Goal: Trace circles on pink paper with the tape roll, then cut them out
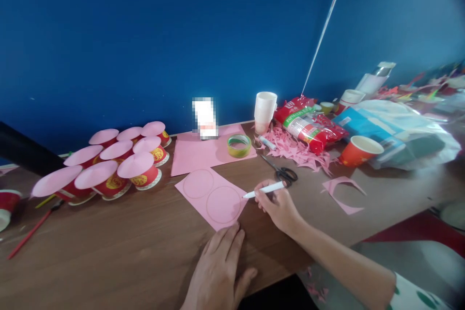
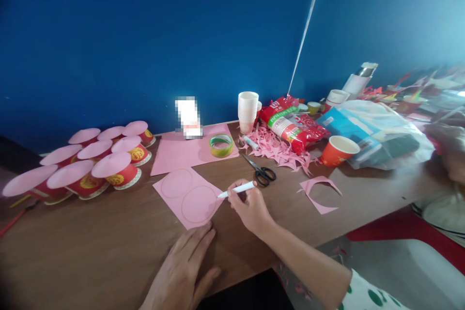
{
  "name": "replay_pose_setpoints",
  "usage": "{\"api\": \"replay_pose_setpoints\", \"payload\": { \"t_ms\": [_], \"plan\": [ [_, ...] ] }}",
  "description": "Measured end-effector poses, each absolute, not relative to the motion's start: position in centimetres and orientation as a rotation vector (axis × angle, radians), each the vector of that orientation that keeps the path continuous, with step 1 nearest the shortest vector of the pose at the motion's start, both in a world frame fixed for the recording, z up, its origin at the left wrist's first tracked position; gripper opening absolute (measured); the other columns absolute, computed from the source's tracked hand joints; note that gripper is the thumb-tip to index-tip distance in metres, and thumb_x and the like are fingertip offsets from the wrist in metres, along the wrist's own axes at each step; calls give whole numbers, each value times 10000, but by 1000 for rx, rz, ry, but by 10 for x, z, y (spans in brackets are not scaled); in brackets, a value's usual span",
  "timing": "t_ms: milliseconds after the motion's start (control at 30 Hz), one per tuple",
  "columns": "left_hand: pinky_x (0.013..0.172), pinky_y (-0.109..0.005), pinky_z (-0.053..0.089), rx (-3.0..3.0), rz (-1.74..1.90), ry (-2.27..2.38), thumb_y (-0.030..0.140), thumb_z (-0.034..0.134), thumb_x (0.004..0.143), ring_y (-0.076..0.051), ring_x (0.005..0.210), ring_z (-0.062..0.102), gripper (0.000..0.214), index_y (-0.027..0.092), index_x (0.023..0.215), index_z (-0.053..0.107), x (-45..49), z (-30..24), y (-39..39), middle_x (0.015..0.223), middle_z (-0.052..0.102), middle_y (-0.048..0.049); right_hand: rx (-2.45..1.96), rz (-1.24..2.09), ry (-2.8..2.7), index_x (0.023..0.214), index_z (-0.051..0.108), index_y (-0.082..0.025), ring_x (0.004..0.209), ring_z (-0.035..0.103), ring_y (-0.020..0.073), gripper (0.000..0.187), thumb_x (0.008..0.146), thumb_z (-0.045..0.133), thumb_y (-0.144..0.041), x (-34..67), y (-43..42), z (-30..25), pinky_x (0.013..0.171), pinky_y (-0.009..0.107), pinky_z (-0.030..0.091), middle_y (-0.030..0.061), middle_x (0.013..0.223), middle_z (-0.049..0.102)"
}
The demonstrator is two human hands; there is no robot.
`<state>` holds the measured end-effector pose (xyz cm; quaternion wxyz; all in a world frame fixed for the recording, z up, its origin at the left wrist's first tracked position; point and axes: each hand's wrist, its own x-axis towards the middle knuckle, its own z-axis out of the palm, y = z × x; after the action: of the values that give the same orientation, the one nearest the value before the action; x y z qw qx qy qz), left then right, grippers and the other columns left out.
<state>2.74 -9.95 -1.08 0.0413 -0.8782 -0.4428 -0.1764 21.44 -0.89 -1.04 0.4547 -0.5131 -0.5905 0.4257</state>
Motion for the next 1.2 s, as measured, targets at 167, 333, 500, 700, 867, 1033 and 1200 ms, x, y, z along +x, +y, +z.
{"api": "replay_pose_setpoints", "payload": {
  "t_ms": [167,333,500,700,867,1033,1200],
  "plan": [
    [889,-368,461,-2715,-498,-1403,444,483,812,-244,1115,499,514,143,1229,473,27,-10,-100,1241,542,-109,-1176,1073,-1446,924,518,-175,519,535,111,178,862,461,-332,212,-12,-5,428,193,417,0,657,568],
    [905,-372,456,-2700,-504,-1431,433,490,812,-239,1124,496,519,145,1242,455,28,-11,-103,1242,540,-110,-1123,846,-1718,1038,531,-192,648,569,135,208,862,464,-281,211,-20,3,611,247,483,39,802,601],
    [894,-395,461,-2681,-528,-1430,432,521,792,-250,1102,513,521,152,1228,464,29,-7,-107,1208,565,-114,-1047,679,-1939,1183,479,-198,915,571,215,410,788,575,-252,213,-26,11,794,342,475,102,1049,587],
    [858,-373,486,-2669,-500,-1403,408,557,774,-234,1028,561,491,197,1210,477,13,7,-119,1159,603,-78,-1102,443,-2114,1207,479,-203,940,564,211,381,833,447,-135,234,-22,24,827,349,447,102,1060,583],
    [856,-343,492,-2580,-520,-1355,409,556,776,-223,1010,575,493,188,1209,476,-12,3,-134,1124,618,-81,-1297,172,-2255,1036,603,-221,864,570,196,263,839,443,-152,270,-1,32,768,305,433,60,923,617],
    [863,-328,489,-2526,-530,-1328,415,563,768,-226,1021,572,526,180,1226,458,-37,-1,-144,1109,620,-94,-1491,-25,-2304,1149,548,-190,920,540,249,382,803,540,-350,292,20,31,775,325,400,108,1015,582],
    [837,-309,500,-2454,-627,-1338,384,559,771,-221,1003,584,465,186,1186,487,-50,-4,-151,1057,641,-85,-1595,11,-2336,1066,601,-181,869,562,204,339,820,381,-102,301,39,29,742,266,366,97,988,608]
  ]
}}
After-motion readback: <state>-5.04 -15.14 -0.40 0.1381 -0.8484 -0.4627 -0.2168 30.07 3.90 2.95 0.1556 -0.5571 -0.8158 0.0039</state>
